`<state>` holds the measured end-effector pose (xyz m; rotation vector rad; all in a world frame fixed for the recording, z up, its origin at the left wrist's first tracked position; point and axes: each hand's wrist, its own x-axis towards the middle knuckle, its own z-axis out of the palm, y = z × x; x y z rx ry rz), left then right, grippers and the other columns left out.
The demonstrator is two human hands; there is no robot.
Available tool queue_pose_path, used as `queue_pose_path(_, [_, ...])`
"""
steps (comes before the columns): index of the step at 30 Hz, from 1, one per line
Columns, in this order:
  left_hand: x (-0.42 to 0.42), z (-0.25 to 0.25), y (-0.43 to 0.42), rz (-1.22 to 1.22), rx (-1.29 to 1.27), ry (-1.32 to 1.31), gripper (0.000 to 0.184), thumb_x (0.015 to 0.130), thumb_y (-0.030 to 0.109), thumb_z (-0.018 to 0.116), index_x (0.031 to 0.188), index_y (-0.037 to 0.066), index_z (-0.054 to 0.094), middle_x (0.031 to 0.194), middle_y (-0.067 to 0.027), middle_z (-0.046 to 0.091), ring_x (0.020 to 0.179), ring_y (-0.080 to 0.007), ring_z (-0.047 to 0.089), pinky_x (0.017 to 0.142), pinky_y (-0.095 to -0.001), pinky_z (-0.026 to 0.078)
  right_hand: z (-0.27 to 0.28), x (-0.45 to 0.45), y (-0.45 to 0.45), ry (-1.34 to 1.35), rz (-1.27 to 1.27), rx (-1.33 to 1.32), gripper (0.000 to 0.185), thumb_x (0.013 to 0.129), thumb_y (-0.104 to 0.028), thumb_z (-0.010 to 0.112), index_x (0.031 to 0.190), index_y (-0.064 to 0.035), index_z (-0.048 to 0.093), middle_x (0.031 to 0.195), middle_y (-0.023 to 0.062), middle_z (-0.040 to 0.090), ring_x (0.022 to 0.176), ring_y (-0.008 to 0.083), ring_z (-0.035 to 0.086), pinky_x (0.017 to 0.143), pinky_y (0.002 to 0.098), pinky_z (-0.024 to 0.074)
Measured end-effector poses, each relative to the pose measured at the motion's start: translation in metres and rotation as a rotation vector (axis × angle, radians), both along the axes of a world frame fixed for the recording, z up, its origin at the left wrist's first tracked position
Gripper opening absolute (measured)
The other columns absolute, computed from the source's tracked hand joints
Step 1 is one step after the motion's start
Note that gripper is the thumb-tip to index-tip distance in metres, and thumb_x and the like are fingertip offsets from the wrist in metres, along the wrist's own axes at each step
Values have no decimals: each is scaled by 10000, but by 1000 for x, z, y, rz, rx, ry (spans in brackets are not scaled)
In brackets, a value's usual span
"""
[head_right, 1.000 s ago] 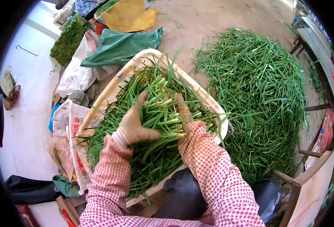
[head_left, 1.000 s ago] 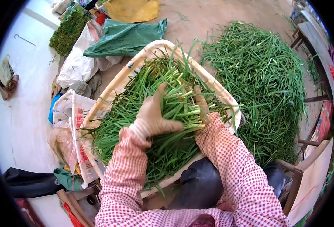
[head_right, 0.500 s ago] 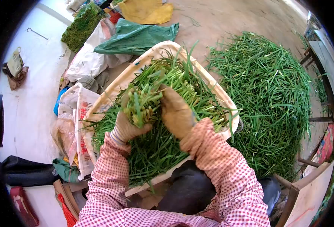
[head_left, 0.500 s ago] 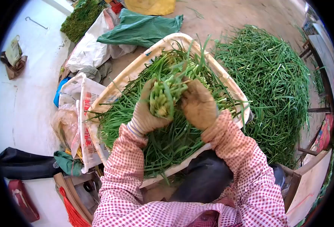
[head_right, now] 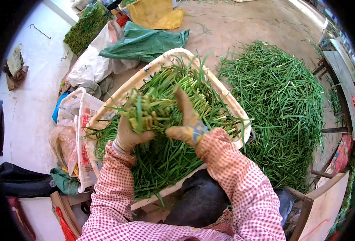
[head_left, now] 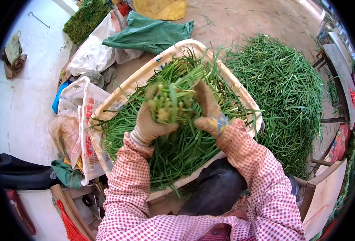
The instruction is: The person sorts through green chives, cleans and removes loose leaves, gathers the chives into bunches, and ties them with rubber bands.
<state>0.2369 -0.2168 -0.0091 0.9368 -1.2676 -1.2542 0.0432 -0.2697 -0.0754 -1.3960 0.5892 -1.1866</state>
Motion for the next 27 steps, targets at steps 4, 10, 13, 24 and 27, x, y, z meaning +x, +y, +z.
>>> queue_pose_path(4, [-30,18,-9,-89,714,867,851,607,49,827,1336,76,388,1291,-105,510,1148,-214,523,981,-374,453,40,12,13,-264,293,86,1270,589,-523,856,1503,-83,92,1405,172,404,1277,297,420,1068,400,338])
queue_pose_path(10, [-90,-22,8,324,-187,-961,648,670,232,804,1197,42,477,1083,-99,586,978,-260,604,865,-369,515,21,-11,23,-348,102,0,1157,579,-334,918,1469,-80,223,1303,95,499,1136,198,523,961,319,436])
queue_pose_path(13, [-100,-25,10,216,-85,-860,719,628,210,806,1231,27,461,1073,-151,572,1008,-293,587,852,-384,500,12,-31,19,197,-13,231,635,662,-185,875,1183,-38,543,1060,88,640,958,191,618,840,296,512])
queue_pose_path(24, [-43,-26,-82,-368,-274,-1029,377,842,261,692,1184,115,630,1282,-157,553,1237,-303,478,1026,-455,382,-5,-42,32,-456,275,147,269,695,-8,807,877,-23,610,1008,142,638,1013,280,620,918,419,501])
queue_pose_path(27, [-45,-48,-83,-598,210,-1653,846,781,515,655,1484,314,231,1582,-58,98,1453,-349,25,1135,-592,104,9,-63,35,-572,238,94,269,711,29,774,901,-30,593,992,130,633,1008,314,619,907,461,504])
